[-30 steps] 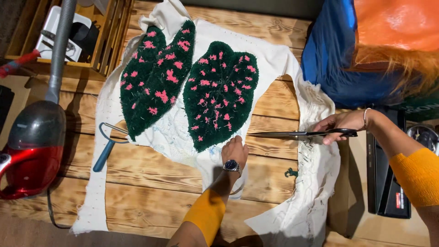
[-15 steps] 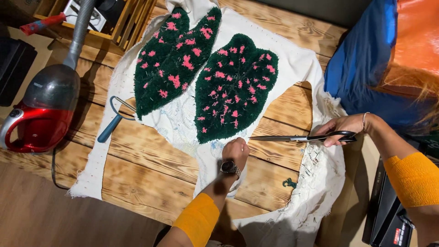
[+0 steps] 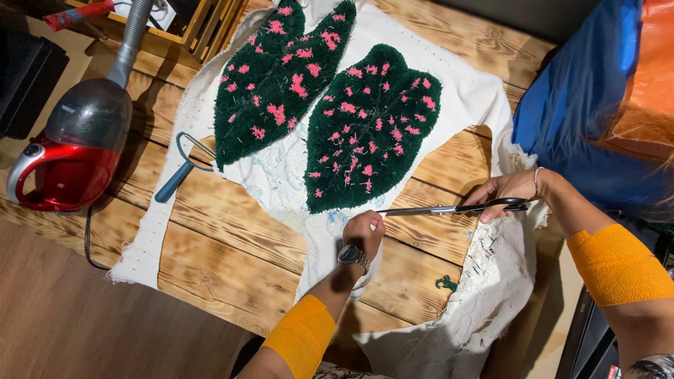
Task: Trimming the excess backing fabric from leaf-shaped tufted rug pieces using scissors and cleaning debris with a vacuum cleaner.
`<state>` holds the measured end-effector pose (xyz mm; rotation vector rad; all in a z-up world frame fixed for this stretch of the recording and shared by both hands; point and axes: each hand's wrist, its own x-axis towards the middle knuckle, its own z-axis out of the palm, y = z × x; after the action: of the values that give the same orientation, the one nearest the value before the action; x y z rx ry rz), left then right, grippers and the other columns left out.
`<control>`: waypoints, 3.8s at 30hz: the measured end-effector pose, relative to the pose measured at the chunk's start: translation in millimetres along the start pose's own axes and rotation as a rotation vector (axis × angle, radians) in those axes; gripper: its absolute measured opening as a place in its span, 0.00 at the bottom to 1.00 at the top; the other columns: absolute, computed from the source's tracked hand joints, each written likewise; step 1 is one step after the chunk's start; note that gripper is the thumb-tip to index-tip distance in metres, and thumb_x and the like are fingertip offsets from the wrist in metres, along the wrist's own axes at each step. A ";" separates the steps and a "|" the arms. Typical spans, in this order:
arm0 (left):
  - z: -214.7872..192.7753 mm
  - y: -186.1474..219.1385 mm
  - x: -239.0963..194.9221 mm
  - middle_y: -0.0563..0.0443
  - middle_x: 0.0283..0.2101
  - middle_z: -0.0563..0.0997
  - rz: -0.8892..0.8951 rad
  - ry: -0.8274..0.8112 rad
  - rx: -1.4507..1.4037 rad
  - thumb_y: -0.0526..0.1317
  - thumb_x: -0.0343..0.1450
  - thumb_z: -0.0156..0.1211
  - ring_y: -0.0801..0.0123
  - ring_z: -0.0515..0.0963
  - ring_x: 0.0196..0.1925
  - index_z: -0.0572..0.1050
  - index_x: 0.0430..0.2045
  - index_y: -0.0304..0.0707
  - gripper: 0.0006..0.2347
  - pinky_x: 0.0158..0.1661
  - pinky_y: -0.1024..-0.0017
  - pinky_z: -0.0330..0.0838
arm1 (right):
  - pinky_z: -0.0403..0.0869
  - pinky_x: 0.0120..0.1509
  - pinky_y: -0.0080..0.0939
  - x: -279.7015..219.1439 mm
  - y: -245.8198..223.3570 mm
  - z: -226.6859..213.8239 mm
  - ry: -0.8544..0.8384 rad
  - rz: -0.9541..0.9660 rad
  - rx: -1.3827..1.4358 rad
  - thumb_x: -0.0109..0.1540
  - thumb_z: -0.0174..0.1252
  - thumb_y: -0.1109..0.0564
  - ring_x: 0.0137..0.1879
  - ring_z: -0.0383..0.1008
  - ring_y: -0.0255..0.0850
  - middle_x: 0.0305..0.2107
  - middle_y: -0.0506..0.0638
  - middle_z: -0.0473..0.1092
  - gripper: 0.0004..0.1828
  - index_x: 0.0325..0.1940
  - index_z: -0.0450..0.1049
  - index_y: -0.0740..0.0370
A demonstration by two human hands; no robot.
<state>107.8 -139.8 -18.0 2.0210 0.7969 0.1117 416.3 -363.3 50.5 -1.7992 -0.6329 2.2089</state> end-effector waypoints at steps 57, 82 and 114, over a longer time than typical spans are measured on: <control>-12.3 -26.4 -35.9 0.45 0.33 0.87 -0.128 -0.060 -0.489 0.38 0.67 0.68 0.69 0.84 0.35 0.82 0.33 0.32 0.07 0.37 0.74 0.78 | 0.61 0.25 0.29 29.2 -22.5 33.9 -0.093 -0.172 0.102 0.59 0.67 0.50 0.22 0.62 0.26 0.15 0.39 0.63 0.37 0.71 0.68 0.63; -92.8 -40.7 -39.4 0.38 0.50 0.78 0.280 0.044 0.153 0.40 0.61 0.73 0.49 0.75 0.52 0.78 0.48 0.30 0.22 0.49 0.60 0.74 | 0.61 0.24 0.30 43.8 -34.8 44.2 -0.083 -0.208 0.130 0.60 0.66 0.53 0.20 0.60 0.26 0.15 0.39 0.63 0.31 0.66 0.72 0.66; -92.9 -32.1 -54.9 0.41 0.35 0.79 0.301 0.139 0.189 0.29 0.66 0.59 0.50 0.80 0.42 0.79 0.50 0.35 0.17 0.39 0.58 0.76 | 0.59 0.25 0.29 53.9 -84.9 20.0 -0.110 -0.099 -0.061 0.55 0.71 0.47 0.24 0.61 0.27 0.19 0.38 0.63 0.38 0.68 0.72 0.59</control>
<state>13.9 -91.7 21.4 2.3230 0.6006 0.3643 376.7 -268.9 45.7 -1.6443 -0.8019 2.2570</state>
